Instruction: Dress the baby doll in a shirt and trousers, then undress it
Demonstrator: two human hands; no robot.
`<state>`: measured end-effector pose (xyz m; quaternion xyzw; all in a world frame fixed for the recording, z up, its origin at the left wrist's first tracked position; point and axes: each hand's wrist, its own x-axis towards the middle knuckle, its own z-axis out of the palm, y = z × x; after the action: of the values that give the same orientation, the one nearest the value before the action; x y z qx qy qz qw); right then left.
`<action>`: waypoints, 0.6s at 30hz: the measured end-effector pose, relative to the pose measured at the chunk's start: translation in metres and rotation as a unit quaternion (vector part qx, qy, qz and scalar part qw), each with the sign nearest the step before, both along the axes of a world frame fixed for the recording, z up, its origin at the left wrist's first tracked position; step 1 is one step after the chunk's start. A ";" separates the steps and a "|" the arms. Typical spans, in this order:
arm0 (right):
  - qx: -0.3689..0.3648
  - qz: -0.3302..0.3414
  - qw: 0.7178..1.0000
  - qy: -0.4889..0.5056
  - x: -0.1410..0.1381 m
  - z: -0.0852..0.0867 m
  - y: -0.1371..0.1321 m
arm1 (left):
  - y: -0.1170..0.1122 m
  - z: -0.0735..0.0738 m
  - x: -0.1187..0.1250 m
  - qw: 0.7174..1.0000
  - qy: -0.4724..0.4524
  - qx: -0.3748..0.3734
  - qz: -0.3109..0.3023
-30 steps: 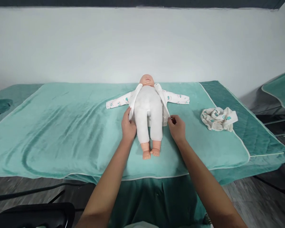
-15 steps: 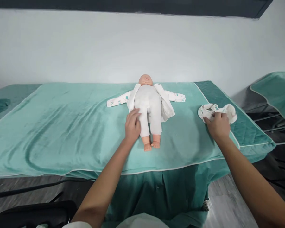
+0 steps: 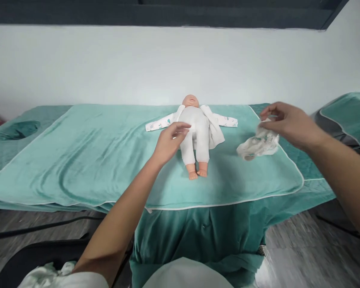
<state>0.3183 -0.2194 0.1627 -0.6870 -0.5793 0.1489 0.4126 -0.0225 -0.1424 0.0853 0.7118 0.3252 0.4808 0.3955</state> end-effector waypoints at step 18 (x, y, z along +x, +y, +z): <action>0.041 0.400 0.899 0.173 -0.163 0.067 0.003 | -0.024 0.122 0.012 0.977 -0.133 0.122 0.111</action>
<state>0.1554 -0.2160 0.2300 -0.3432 -0.7305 0.3943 0.4396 -0.0103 -0.1659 0.2068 0.6438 0.2852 0.6483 0.2898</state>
